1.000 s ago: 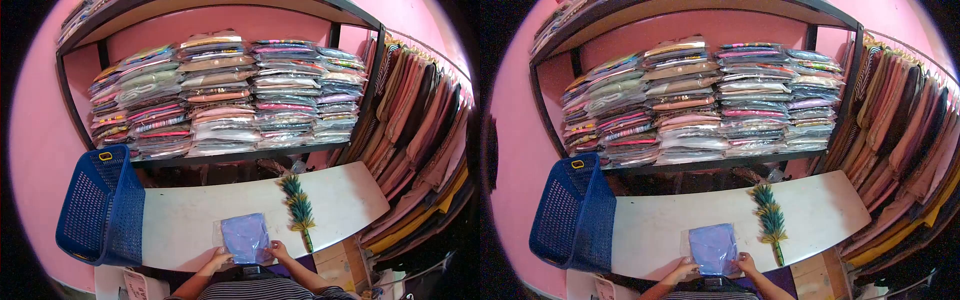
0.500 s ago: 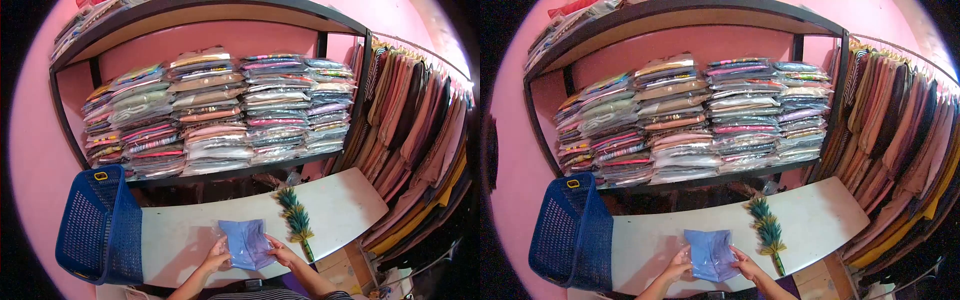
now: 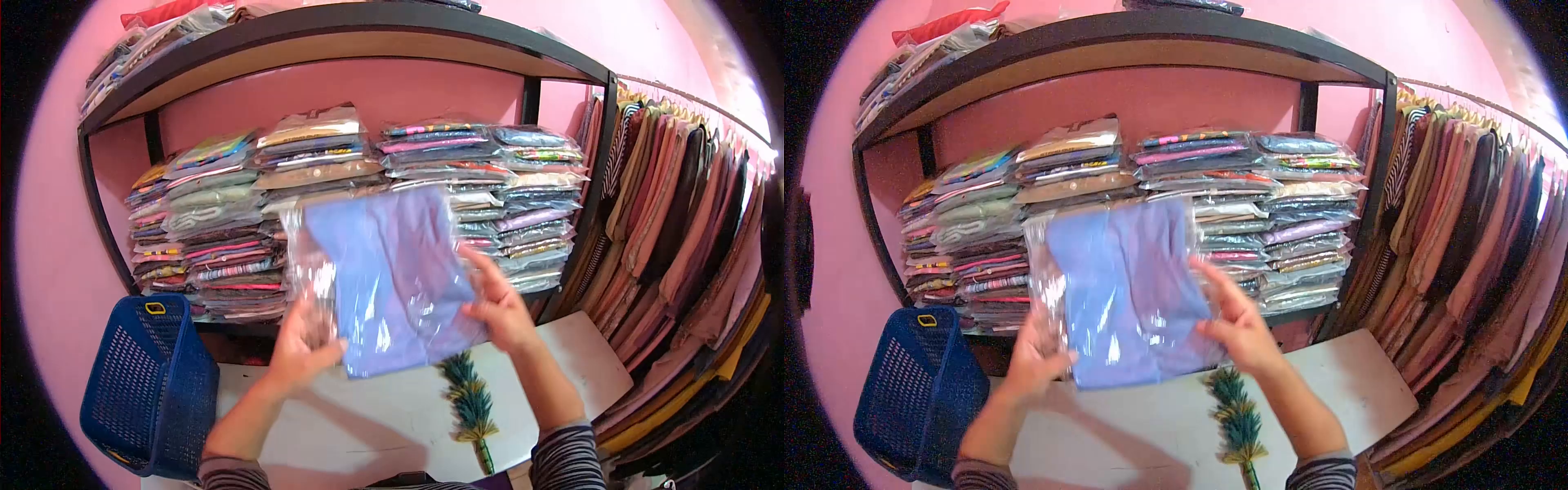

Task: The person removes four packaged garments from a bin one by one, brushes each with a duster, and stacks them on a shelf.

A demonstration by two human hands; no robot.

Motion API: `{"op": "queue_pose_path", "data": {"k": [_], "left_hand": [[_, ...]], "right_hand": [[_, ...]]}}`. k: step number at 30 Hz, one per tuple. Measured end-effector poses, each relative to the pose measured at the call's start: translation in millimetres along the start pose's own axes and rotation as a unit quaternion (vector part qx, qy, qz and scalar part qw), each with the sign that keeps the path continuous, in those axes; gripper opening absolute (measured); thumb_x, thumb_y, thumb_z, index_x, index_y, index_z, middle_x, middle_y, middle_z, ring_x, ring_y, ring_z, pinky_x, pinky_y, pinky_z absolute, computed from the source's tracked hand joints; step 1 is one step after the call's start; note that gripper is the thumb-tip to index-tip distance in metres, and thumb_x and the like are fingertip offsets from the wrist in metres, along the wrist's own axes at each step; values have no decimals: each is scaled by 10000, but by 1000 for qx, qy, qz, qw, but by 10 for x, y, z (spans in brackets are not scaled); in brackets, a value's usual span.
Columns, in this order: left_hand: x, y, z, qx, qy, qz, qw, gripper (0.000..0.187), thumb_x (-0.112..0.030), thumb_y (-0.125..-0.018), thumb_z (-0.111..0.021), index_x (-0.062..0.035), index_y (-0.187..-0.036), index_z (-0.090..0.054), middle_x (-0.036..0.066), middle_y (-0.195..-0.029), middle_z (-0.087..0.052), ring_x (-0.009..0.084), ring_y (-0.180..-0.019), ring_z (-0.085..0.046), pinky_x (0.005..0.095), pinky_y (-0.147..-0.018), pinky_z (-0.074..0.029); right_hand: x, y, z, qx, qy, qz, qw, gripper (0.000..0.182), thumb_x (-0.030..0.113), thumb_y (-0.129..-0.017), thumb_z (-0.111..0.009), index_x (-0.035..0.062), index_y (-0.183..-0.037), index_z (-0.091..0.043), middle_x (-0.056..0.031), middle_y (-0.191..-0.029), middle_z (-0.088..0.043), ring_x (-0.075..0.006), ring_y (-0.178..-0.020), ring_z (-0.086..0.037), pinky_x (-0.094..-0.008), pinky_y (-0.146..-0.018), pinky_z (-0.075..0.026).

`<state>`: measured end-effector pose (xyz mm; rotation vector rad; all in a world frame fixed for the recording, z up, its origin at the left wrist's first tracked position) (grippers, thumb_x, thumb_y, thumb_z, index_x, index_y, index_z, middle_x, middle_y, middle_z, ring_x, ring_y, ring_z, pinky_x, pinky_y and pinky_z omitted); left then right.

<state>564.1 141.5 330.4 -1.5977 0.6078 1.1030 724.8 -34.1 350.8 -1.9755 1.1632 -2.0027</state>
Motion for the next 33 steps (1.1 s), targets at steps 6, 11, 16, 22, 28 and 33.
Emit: {"op": "queue_pose_path", "data": {"k": [6,11,16,22,28,33], "left_hand": [[-482,-1228,-127,55,-72,-109,990,758,61,-682,-553,-56,-1314,-152,54,-1078,-473,82,-875,-468,237,-745,-400],[-583,-2103,-172,20,-47,-112,992,730,62,-661,-521,-70,-1303,-200,90,-1197,-412,154,-1043,-437,270,-867,-359],[-647,-2906,-190,9,-118,-161,980,640,18,-689,-504,-107,-1281,-298,64,-1085,-461,109,-854,-469,230,-738,-402],[-391,-3558,-53,-120,-153,-32,980,710,-63,-707,-622,-74,-1285,-211,27,-763,-529,79,-571,-531,189,-498,-482],[-183,-3514,134,-219,-222,-1,950,847,-91,-660,-688,82,-1260,-117,50,-588,-518,94,-494,-476,212,-407,-348],[-229,-3467,161,-260,-312,-42,913,702,-42,-658,-662,104,-1182,-219,101,-629,-551,136,-498,-531,246,-414,-415]], "right_hand": [[727,-923,449,18,-18,61,998,707,-127,-602,-433,83,-1265,-304,-100,-1148,-455,-157,-1010,-471,-248,-823,-406],[855,-1654,949,32,18,75,997,644,-138,-628,-415,92,-1227,-369,-59,-1170,-438,-161,-980,-485,-252,-806,-429],[921,-2424,1380,21,53,118,991,604,-126,-646,-412,66,-1217,-376,-71,-1179,-430,-165,-962,-487,-256,-786,-440],[727,-3074,1933,-90,108,159,977,578,-57,-629,-518,29,-1188,-394,-141,-1140,-470,-211,-941,-514,-289,-779,-437],[620,-2971,2177,-249,523,82,811,594,67,-589,-628,13,-1144,-424,-232,-1016,-529,-294,-990,-508,-329,-832,-401],[605,-2877,2097,-244,568,107,779,497,120,-624,-642,13,-1076,-462,-219,-1014,-518,-321,-978,-494,-356,-818,-399]]}}
Point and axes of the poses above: each hand's wrist, its own y-axis away from the middle knuckle, its own z-axis out of the back of the hand, x = y × z, the point moved 5 cm from there along -y, towards the middle knuckle
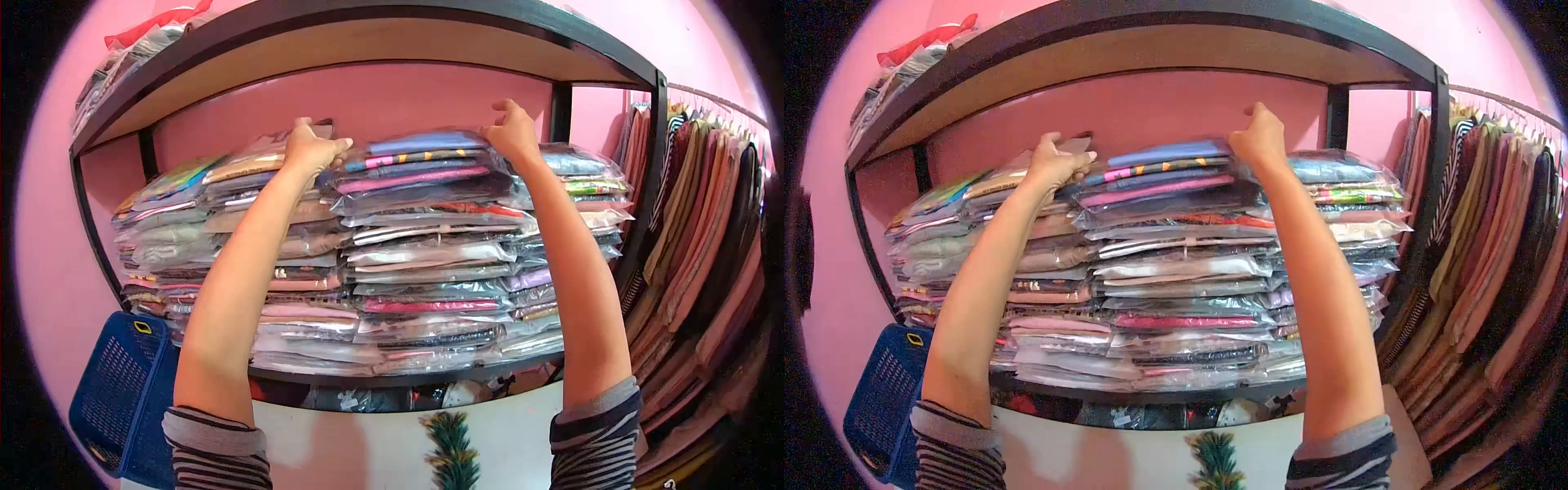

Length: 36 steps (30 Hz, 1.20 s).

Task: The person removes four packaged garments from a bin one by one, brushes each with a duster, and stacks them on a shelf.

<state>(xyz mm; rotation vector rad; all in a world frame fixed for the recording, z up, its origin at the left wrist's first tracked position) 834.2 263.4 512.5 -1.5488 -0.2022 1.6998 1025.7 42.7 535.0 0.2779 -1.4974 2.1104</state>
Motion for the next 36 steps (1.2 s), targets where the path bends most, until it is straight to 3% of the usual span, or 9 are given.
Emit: {"op": "queue_pose_path", "data": {"k": [5,10,13,16,19,22,26,28,36], "left_hand": [[-88,584,482,-159,-171,-277,932,546,-150,-703,-643,29,-1143,-373,120,-900,-550,197,-773,-553,285,-688,-441],[821,2195,959,-65,-292,-383,874,357,-29,-667,-598,14,-998,-473,173,-884,-511,311,-837,-508,350,-771,-407],[2140,3319,1241,95,-245,-72,962,356,-67,-646,-612,-8,-974,-487,187,-957,-498,334,-915,-486,396,-817,-391],[2920,4800,1814,207,-259,177,927,623,-191,-721,-561,-24,-1251,-279,267,-1224,-306,429,-1142,-273,457,-947,-242],[2958,5434,2010,217,-322,155,908,603,-249,-742,-530,-43,-1254,-288,242,-1246,-296,410,-1153,-271,474,-942,-236],[3081,6229,2237,234,-410,131,872,582,-335,-774,-483,-70,-1260,-301,206,-1278,-281,381,-1171,-270,501,-934,-226],[3028,6705,2416,242,-493,98,830,574,-422,-807,-435,-98,-1265,-314,169,-1311,-265,353,-1188,-268,528,-927,-216],[2980,6644,2424,243,-457,97,850,635,-447,-799,-439,-89,-1292,-259,186,-1342,-183,379,-1217,-188,568,-937,-126],[3129,6696,2472,271,-420,154,852,665,-479,-796,-411,-81,-1299,-236,193,-1352,-145,390,-1232,-124,593,-928,-102]], "right_hand": [[256,686,346,-231,22,183,955,332,122,-709,-597,-8,-988,-474,-167,-924,-479,-330,-881,-458,-378,-760,-373],[31,2583,300,-167,-4,254,953,220,-46,-672,-522,7,-885,-503,-140,-787,-503,-302,-743,-464,-368,-683,-355],[-545,4192,-231,55,-72,53,994,183,-36,-643,-519,22,-813,-483,-134,-794,-486,-312,-727,-463,-371,-638,-373],[-493,5710,-357,242,-46,-42,968,276,-44,-625,-516,27,-891,-500,-145,-817,-493,-317,-814,-484,-397,-712,-404],[-987,7669,-662,395,-190,-238,867,401,180,-791,-485,28,-1151,-398,-200,-1069,-430,-374,-972,-416,-462,-786,-360],[-94,7355,-156,378,-81,1,922,408,187,-808,-469,30,-1175,-381,-200,-1085,-431,-368,-998,-407,-468,-805,-347],[130,7337,-94,346,12,52,937,390,202,-803,-469,15,-1142,-418,-216,-1075,-425,-383,-971,-407,-474,-807,-342],[-85,7630,-231,298,-107,-83,945,380,196,-798,-464,0,-1121,-434,-222,-1072,-423,-389,-961,-408,-468,-810,-344],[412,7027,-32,361,11,93,928,410,212,-713,-551,28,-1071,-470,-190,-984,-473,-349,-891,-461,-406,-774,-398]]}}
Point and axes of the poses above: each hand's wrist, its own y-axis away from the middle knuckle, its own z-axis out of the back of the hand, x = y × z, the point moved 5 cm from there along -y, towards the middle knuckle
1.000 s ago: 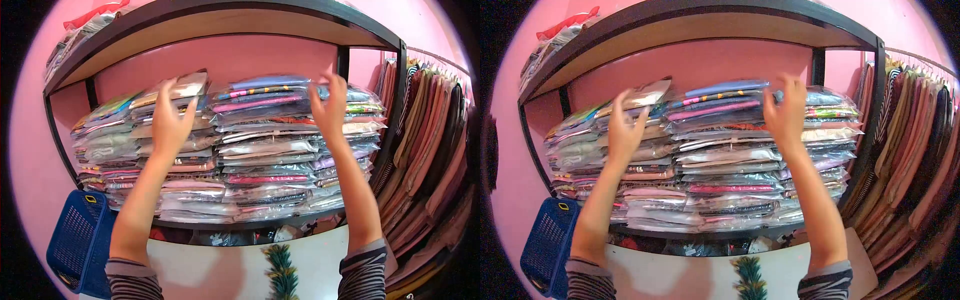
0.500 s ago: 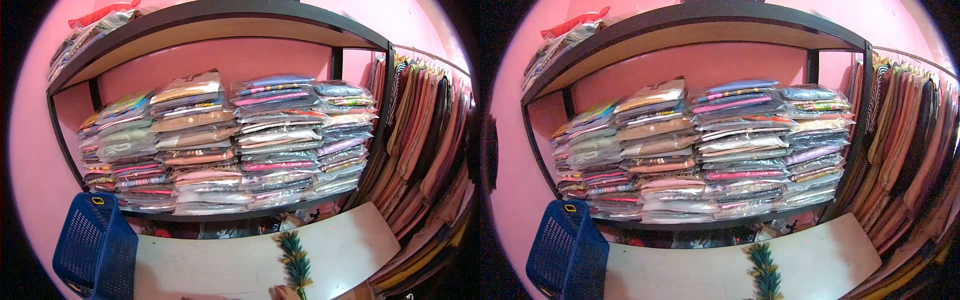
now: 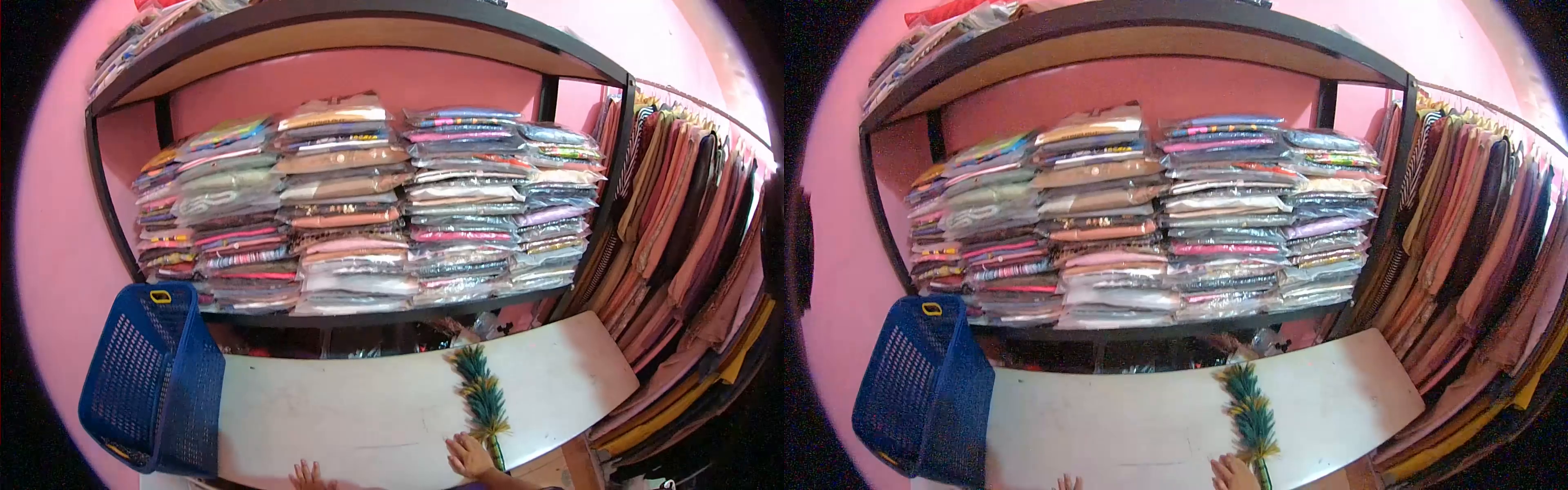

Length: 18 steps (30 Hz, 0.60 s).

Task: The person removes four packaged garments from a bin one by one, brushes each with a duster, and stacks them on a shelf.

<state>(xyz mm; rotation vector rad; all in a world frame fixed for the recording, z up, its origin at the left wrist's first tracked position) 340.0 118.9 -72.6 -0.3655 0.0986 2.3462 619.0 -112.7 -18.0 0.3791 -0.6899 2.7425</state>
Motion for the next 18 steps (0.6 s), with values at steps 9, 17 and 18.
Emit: {"op": "queue_pose_path", "data": {"k": [9,17,18], "left_hand": [[65,146,-212,3,8,38,999,672,-478,-795,-410,-111,-1317,-198,161,-1374,-87,382,-1247,-75,602,-933,-81],[109,139,-271,144,80,91,982,677,-476,-821,-315,-110,-1334,-68,182,-1370,79,381,-1245,104,509,-970,88],[124,126,-270,142,77,97,982,677,-476,-821,-315,-110,-1334,-68,182,-1370,79,381,-1245,104,509,-970,88]], "right_hand": [[-233,156,-224,-18,-29,16,999,436,204,-702,-553,23,-1086,-454,-200,-983,-471,-354,-919,-449,-421,-787,-386],[-222,228,-215,-38,-41,0,998,402,197,-710,-522,10,-1062,-471,-221,-991,-465,-380,-952,-438,-440,-799,-382],[-200,228,-214,-37,-47,3,998,402,197,-710,-522,10,-1062,-471,-221,-991,-465,-380,-952,-438,-440,-799,-382]]}}
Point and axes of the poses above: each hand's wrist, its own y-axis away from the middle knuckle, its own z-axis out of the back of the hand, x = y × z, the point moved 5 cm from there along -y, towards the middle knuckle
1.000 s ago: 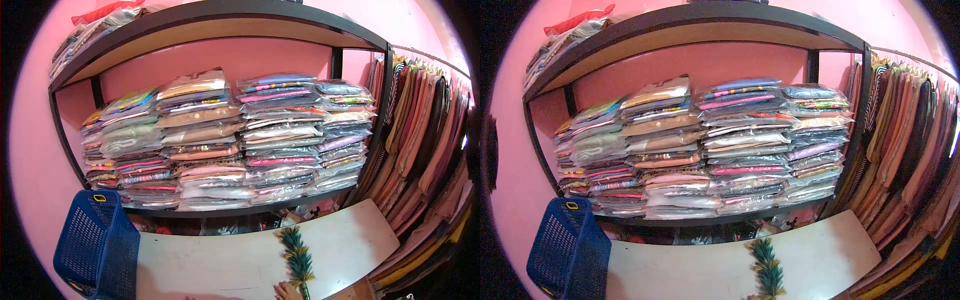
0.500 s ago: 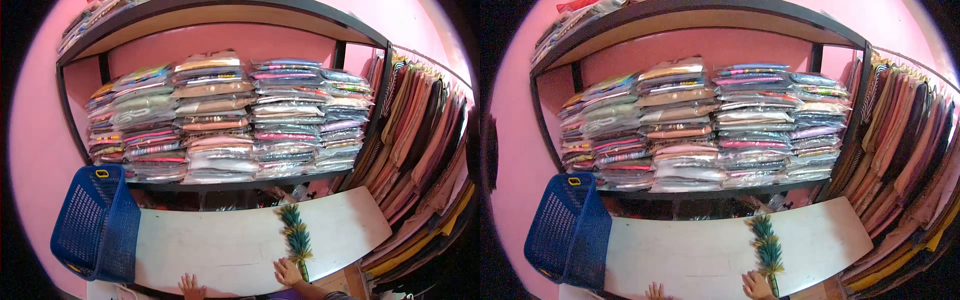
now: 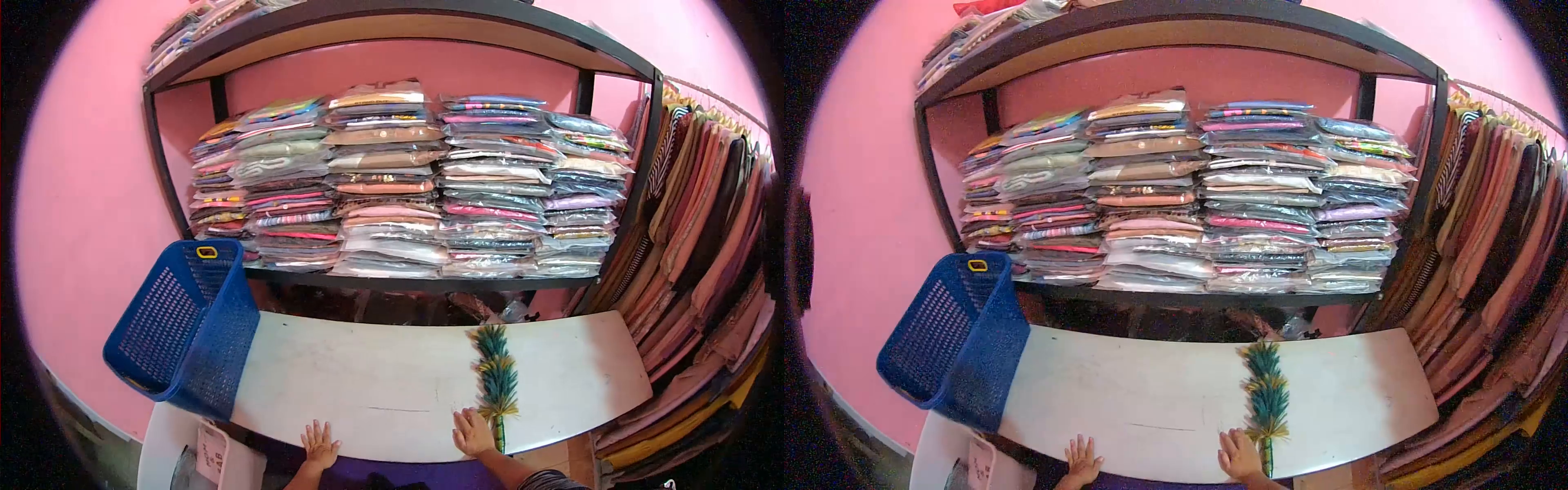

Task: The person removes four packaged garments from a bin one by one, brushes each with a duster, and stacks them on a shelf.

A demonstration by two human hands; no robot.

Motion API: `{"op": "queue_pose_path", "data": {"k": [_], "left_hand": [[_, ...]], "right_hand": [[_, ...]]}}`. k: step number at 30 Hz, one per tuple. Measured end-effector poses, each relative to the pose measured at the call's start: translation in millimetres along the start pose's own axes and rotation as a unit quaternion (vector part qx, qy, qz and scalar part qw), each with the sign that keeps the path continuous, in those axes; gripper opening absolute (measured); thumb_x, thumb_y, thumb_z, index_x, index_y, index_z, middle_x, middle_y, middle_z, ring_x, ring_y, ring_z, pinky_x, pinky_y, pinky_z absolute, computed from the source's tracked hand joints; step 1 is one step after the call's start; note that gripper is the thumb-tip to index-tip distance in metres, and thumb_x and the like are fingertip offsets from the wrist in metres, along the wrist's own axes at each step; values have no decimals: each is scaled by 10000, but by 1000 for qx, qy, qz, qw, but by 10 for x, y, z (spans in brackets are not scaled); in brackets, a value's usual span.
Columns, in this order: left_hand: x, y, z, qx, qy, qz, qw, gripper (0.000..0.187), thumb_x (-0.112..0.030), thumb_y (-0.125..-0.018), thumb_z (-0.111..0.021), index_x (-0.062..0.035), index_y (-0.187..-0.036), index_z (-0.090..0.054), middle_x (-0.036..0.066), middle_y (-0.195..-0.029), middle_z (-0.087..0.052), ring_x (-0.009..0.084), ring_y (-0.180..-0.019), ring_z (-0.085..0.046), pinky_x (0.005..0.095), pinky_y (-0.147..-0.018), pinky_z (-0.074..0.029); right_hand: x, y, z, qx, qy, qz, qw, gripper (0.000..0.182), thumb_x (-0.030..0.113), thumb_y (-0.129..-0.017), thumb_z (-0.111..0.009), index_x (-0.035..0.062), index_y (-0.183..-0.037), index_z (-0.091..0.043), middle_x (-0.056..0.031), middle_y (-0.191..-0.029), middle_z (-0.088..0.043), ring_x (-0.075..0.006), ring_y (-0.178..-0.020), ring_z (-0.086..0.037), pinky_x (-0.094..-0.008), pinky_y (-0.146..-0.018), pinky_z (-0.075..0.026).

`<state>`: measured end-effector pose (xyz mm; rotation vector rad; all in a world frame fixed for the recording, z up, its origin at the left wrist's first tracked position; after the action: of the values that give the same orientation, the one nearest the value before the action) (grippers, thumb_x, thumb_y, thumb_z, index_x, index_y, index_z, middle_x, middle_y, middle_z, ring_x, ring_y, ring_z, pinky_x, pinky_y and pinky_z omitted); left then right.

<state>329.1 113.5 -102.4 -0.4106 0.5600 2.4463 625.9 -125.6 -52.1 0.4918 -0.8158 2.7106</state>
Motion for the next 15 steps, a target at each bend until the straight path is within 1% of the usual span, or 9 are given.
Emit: {"op": "queue_pose_path", "data": {"k": [3,5,6,7,8,10,12,14,15], "left_hand": [[59,-37,-70,24,-22,21,999,684,-487,-819,-314,-135,-1337,-38,160,-1373,95,360,-1252,107,490,-980,85],[91,-44,-98,34,-58,2,998,695,-507,-815,-311,-155,-1338,-17,147,-1376,100,340,-1256,113,471,-989,80],[117,-6,-105,35,-50,11,998,695,-507,-815,-311,-155,-1338,-17,147,-1376,100,340,-1256,113,471,-989,80],[113,42,-115,34,-64,-23,997,701,-512,-813,-318,-159,-1338,-16,147,-1376,96,338,-1257,109,471,-991,73],[124,105,-116,32,-78,-54,995,707,-518,-810,-324,-163,-1338,-16,148,-1377,93,337,-1258,106,471,-992,66],[195,213,-147,43,-82,-87,992,726,-528,-803,-340,-164,-1338,-13,143,-1380,78,325,-1264,88,463,-998,49],[301,340,-157,42,-77,-129,988,734,-522,-795,-373,-152,-1337,-43,120,-1387,47,313,-1270,55,472,-1003,-12],[383,509,-42,71,-89,-171,979,705,-482,-795,-421,-134,-1329,-119,110,-1389,30,281,-1274,-53,497,-996,-73],[452,585,37,87,-44,-169,981,651,-451,-793,-445,-113,-1298,-213,126,-1372,-73,285,-1246,-152,480,-989,-134]], "right_hand": [[-47,53,-82,21,39,-9,999,417,233,-735,-482,11,-1088,-467,-224,-1044,-460,-386,-994,-421,-448,-872,-331],[-75,79,-144,25,47,-9,999,421,232,-741,-474,12,-1099,-461,-226,-1058,-455,-386,-1006,-413,-448,-875,-328],[-50,86,-137,24,57,-12,998,424,232,-747,-466,14,-1110,-455,-227,-1072,-450,-386,-1018,-406,-448,-878,-324],[-21,100,-139,32,82,-18,996,434,229,-756,-451,19,-1136,-437,-225,-1093,-444,-381,-1045,-390,-445,-908,-298],[-33,125,-191,68,106,-34,991,449,231,-767,-433,24,-1165,-416,-226,-1140,-417,-380,-1087,-357,-441,-943,-262],[-8,127,-227,88,116,-54,988,472,246,-784,-414,29,-1202,-384,-227,-1202,-371,-390,-1130,-312,-443,-970,-223],[-96,205,-428,105,156,-81,979,518,272,-800,-396,37,-1255,-313,-224,-1267,-297,-392,-1179,-243,-451,-983,-192],[22,248,-613,140,177,-175,958,575,344,-834,-336,57,-1308,-184,-198,-1347,-138,-364,-1250,-84,-451,-1015,-76],[187,217,-709,154,160,-206,953,581,362,-838,-324,69,-1314,-166,-201,-1351,-116,-358,-1255,-65,-451,-1015,-63]]}}
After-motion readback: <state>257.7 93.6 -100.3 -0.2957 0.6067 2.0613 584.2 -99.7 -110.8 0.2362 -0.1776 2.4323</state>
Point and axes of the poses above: each hand's wrist, its own y-axis away from the middle knuckle, its own z-axis out of the back of the hand, x = y × z, the point moved 5 cm from there along -y, towards the middle knuckle
